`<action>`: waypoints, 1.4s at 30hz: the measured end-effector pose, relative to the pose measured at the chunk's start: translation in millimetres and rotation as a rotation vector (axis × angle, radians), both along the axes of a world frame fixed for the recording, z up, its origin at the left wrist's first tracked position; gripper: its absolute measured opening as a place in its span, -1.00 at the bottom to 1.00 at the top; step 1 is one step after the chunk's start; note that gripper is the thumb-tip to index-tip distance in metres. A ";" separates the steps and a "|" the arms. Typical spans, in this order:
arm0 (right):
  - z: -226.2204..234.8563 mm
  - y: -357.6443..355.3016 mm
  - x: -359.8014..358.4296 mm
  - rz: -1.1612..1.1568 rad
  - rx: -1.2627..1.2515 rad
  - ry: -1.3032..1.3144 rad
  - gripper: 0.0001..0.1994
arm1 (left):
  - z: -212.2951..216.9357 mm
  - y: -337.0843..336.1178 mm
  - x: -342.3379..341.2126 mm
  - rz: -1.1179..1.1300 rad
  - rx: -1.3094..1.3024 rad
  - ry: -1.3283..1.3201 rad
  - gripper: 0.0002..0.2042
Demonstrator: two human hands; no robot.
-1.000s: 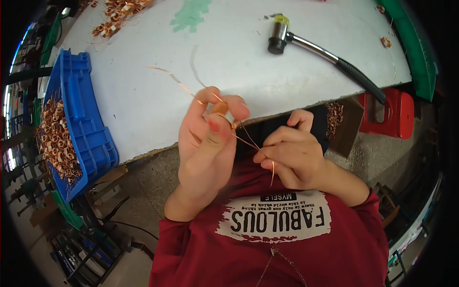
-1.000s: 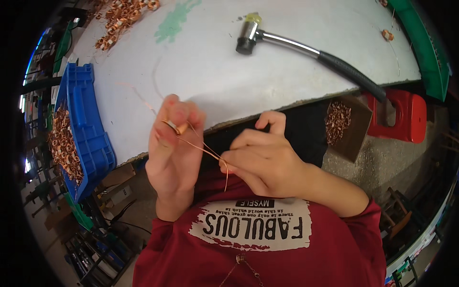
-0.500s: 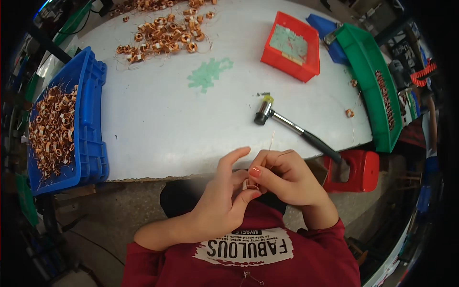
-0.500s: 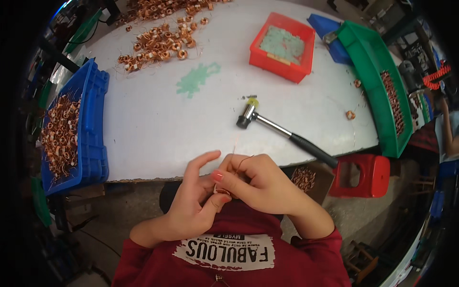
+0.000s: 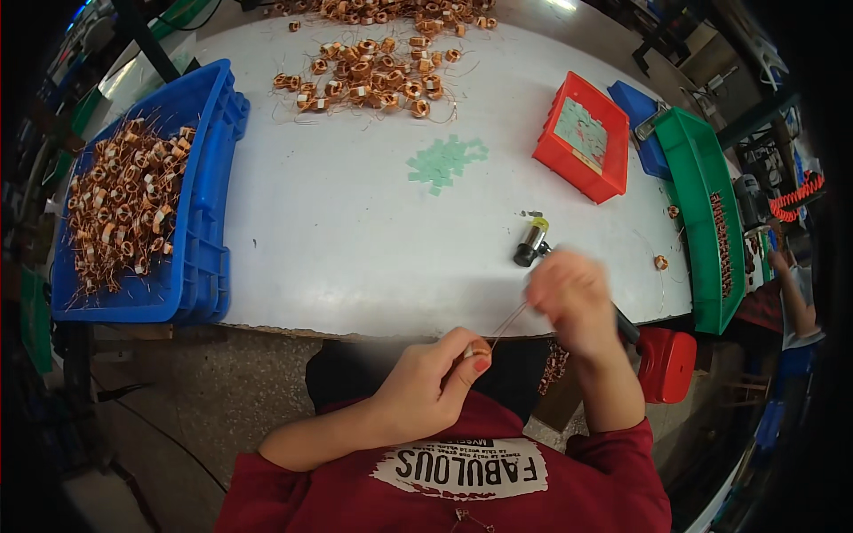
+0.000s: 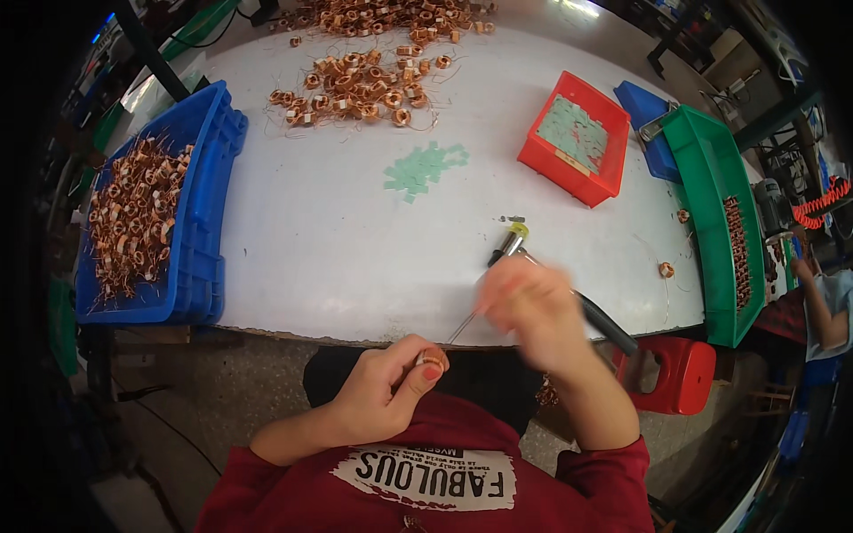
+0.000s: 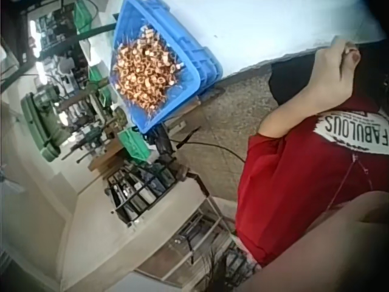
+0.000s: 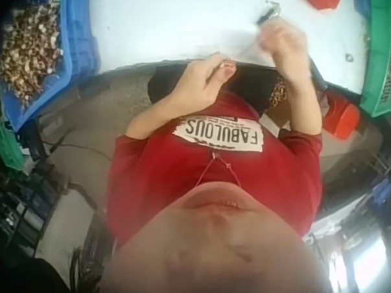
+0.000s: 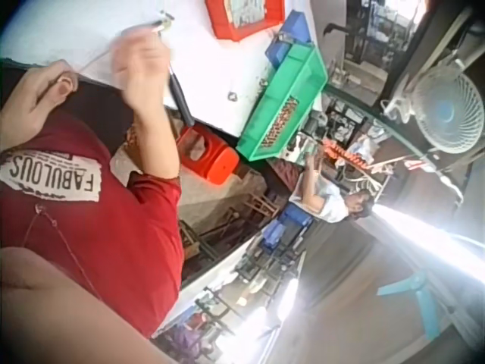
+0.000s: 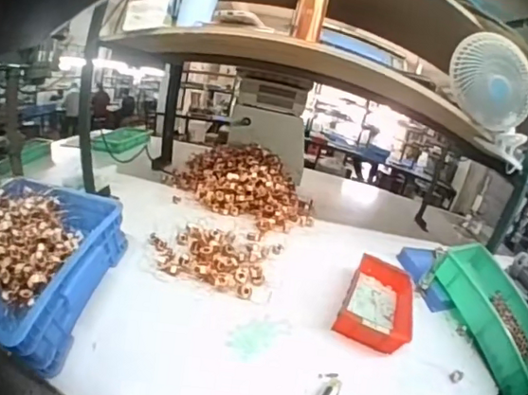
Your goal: Assembling small copper induction coils by threading wires and using a hammer to secure components.
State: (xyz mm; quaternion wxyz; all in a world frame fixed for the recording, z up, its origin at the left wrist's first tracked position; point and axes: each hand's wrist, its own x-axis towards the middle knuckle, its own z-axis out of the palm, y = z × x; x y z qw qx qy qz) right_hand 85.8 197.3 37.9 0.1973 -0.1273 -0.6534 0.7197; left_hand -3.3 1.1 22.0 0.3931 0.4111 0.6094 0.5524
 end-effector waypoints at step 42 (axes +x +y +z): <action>-14.8 -73.1 7.1 -0.081 0.658 -0.114 -0.80 | -12.4 -8.8 -18.5 0.053 -0.144 -0.724 -0.72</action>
